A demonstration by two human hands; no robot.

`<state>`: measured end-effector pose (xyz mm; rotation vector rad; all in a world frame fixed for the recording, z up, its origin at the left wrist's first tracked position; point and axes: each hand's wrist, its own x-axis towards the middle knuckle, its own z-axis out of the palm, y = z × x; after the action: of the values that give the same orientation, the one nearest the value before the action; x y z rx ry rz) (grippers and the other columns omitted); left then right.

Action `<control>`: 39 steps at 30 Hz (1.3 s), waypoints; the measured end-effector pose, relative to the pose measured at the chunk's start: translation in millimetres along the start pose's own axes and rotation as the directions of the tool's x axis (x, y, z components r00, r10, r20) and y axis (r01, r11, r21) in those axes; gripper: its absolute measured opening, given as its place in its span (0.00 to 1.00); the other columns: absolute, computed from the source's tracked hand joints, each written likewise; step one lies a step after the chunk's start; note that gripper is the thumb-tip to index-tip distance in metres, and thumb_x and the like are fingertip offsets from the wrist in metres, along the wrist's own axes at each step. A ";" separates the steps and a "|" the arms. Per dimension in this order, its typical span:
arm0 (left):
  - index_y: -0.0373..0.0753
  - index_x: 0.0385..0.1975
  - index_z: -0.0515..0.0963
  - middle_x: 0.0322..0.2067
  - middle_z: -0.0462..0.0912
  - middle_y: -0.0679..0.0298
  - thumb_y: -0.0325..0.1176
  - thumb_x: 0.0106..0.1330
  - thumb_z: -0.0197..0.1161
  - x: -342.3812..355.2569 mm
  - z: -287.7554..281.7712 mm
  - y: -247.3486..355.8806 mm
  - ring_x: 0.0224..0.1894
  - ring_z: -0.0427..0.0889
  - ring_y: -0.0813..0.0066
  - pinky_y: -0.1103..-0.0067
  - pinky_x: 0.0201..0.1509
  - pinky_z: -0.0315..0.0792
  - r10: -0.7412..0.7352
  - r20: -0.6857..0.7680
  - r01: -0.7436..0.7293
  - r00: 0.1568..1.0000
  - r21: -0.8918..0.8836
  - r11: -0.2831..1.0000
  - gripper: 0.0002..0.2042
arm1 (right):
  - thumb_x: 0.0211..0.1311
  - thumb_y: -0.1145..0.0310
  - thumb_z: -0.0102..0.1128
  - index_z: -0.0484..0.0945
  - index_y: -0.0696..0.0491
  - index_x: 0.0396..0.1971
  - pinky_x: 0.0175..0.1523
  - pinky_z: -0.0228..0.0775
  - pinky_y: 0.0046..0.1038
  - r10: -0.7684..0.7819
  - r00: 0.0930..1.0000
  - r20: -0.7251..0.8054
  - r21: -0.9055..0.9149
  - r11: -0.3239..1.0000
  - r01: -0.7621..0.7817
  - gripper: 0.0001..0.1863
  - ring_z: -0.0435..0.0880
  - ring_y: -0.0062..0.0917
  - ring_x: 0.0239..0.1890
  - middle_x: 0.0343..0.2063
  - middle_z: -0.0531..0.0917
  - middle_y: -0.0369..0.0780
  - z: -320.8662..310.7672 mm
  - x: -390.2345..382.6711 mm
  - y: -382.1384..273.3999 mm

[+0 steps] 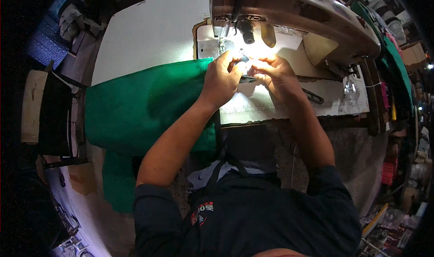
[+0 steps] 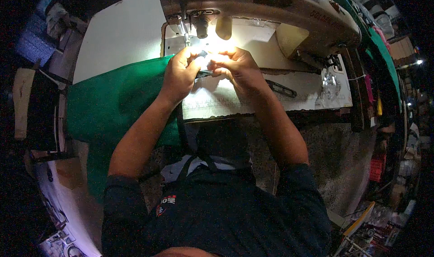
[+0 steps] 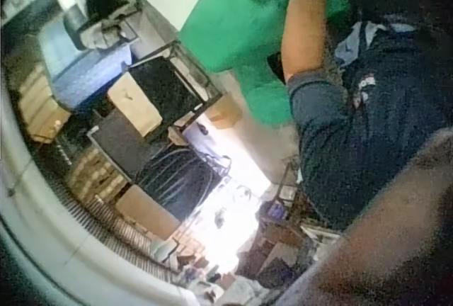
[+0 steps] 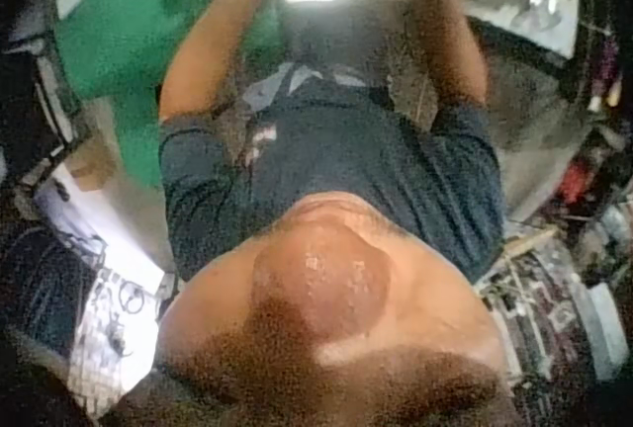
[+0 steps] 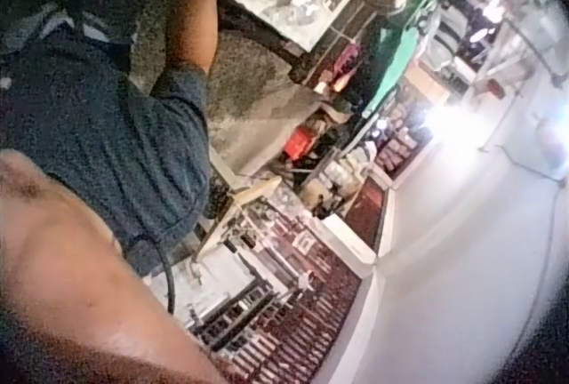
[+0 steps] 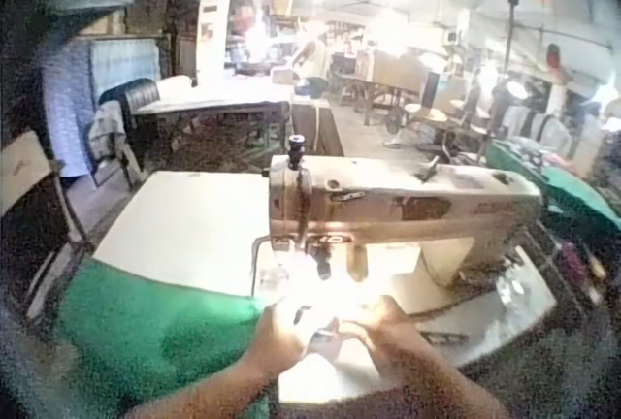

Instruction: Sewing and preparing the edge of a green leather piece with a black strap using an industrial sewing machine.

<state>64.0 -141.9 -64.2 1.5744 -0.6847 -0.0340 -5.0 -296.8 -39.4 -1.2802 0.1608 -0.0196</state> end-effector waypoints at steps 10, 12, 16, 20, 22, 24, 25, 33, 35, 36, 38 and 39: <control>0.31 0.29 0.71 0.17 0.73 0.61 0.27 0.57 0.55 -0.1 0.3 -2.2 0.20 0.70 0.80 0.79 0.26 0.66 -0.019 0.008 0.019 1.000 -0.014 1.000 0.05 | 0.60 0.73 0.57 0.73 0.60 0.38 0.40 0.72 0.23 0.027 0.999 -0.028 0.140 0.990 -0.023 0.09 0.78 0.21 0.34 0.33 0.79 0.40 -2.7 3.2 8.2; 0.31 0.28 0.71 0.17 0.72 0.61 0.27 0.57 0.55 -0.9 -1.5 2.6 0.20 0.69 0.80 0.79 0.25 0.65 -0.032 0.029 0.032 0.999 0.012 0.999 0.05 | 0.61 0.73 0.57 0.73 0.61 0.38 0.40 0.72 0.23 -0.011 1.000 -0.022 0.091 0.996 0.013 0.09 0.78 0.21 0.34 0.33 0.79 0.40 -4.9 2.9 11.8; 0.32 0.24 0.70 0.15 0.71 0.62 0.28 0.56 0.56 -0.3 -2.3 0.3 0.19 0.67 0.81 0.79 0.23 0.63 -0.025 0.047 0.023 0.999 0.043 0.999 0.06 | 0.61 0.77 0.54 0.71 0.63 0.39 0.44 0.72 0.22 -0.007 0.999 -0.051 0.051 0.999 0.009 0.08 0.78 0.23 0.37 0.34 0.77 0.41 -3.4 3.3 10.0; 0.32 0.23 0.70 0.14 0.70 0.62 0.28 0.55 0.57 -0.3 -0.5 -4.0 0.18 0.65 0.83 0.80 0.22 0.62 -0.046 0.048 0.048 0.998 -0.031 0.998 0.06 | 0.61 0.78 0.55 0.72 0.64 0.38 0.43 0.73 0.23 -0.035 0.998 -0.045 -0.015 0.999 0.035 0.08 0.78 0.23 0.36 0.35 0.77 0.42 -1.4 0.0 7.8; 0.32 0.23 0.70 0.14 0.70 0.64 0.28 0.55 0.58 0.1 -1.8 -3.3 0.18 0.65 0.84 0.81 0.22 0.62 -0.038 0.055 0.040 0.998 -0.037 0.999 0.06 | 0.60 0.78 0.55 0.73 0.64 0.37 0.44 0.72 0.24 -0.040 0.996 -0.074 -0.125 0.992 0.031 0.07 0.78 0.23 0.36 0.34 0.78 0.42 2.3 -1.8 4.0; 0.32 0.23 0.71 0.14 0.71 0.64 0.28 0.54 0.58 -1.0 -1.8 -2.3 0.18 0.66 0.85 0.81 0.22 0.62 -0.050 0.058 0.053 0.997 -0.047 0.997 0.06 | 0.60 0.73 0.57 0.75 0.63 0.35 0.39 0.72 0.21 -0.091 0.994 -0.058 -0.153 0.985 0.082 0.08 0.78 0.20 0.32 0.30 0.79 0.40 3.7 -2.3 5.8; 0.31 0.23 0.72 0.15 0.72 0.65 0.27 0.54 0.58 -1.5 -1.7 -1.5 0.18 0.67 0.85 0.82 0.22 0.63 -0.061 0.059 0.064 0.996 -0.059 0.996 0.05 | 0.60 0.69 0.58 0.77 0.61 0.34 0.35 0.71 0.19 -0.142 0.989 -0.040 -0.182 0.974 0.133 0.09 0.78 0.18 0.28 0.27 0.80 0.38 3.6 -2.3 6.4; 0.31 0.24 0.74 0.14 0.74 0.64 0.27 0.51 0.61 -2.8 -2.1 9.4 0.18 0.69 0.85 0.82 0.21 0.64 -0.061 0.044 0.061 0.997 0.005 0.998 0.06 | 0.56 0.70 0.62 0.79 0.61 0.30 0.33 0.71 0.20 -0.203 0.977 -0.069 -0.270 0.946 0.177 0.08 0.78 0.18 0.27 0.23 0.80 0.36 1.6 -1.0 10.0; 0.31 0.24 0.74 0.14 0.74 0.64 0.27 0.50 0.62 -2.9 -3.2 9.1 0.17 0.69 0.85 0.82 0.21 0.64 -0.045 0.037 0.043 0.998 0.050 0.998 0.06 | 0.55 0.71 0.63 0.79 0.61 0.30 0.33 0.71 0.20 -0.221 0.972 -0.078 -0.305 0.934 0.187 0.08 0.79 0.18 0.27 0.23 0.81 0.37 2.4 -0.4 10.9; 0.31 0.24 0.75 0.14 0.74 0.64 0.26 0.49 0.62 -2.3 -3.2 9.9 0.17 0.68 0.85 0.82 0.21 0.64 -0.043 0.034 0.040 0.999 0.091 0.995 0.06 | 0.55 0.71 0.63 0.79 0.61 0.30 0.33 0.71 0.20 -0.247 0.966 -0.074 -0.366 0.908 0.204 0.08 0.79 0.18 0.27 0.24 0.81 0.38 0.9 0.7 12.4; 0.31 0.24 0.75 0.13 0.74 0.64 0.26 0.48 0.62 -2.5 -1.9 10.6 0.17 0.68 0.85 0.82 0.20 0.63 -0.042 0.029 0.037 0.999 0.132 0.991 0.06 | 0.55 0.71 0.63 0.79 0.61 0.31 0.32 0.71 0.20 -0.271 0.960 -0.066 -0.425 0.878 0.219 0.08 0.79 0.18 0.27 0.25 0.82 0.38 -2.1 2.0 15.2; 0.31 0.24 0.75 0.13 0.73 0.65 0.26 0.48 0.62 -3.1 -0.1 10.8 0.17 0.67 0.85 0.82 0.20 0.62 -0.025 0.016 0.023 1.000 0.078 0.997 0.06 | 0.55 0.71 0.63 0.79 0.62 0.31 0.32 0.72 0.20 -0.286 0.956 -0.070 -0.457 0.861 0.224 0.09 0.79 0.18 0.27 0.26 0.82 0.39 -3.5 2.5 16.7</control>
<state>57.3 -140.0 -55.4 1.6585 -0.6871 -0.0386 -4.2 -295.5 -56.6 -1.7556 0.1129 -0.3165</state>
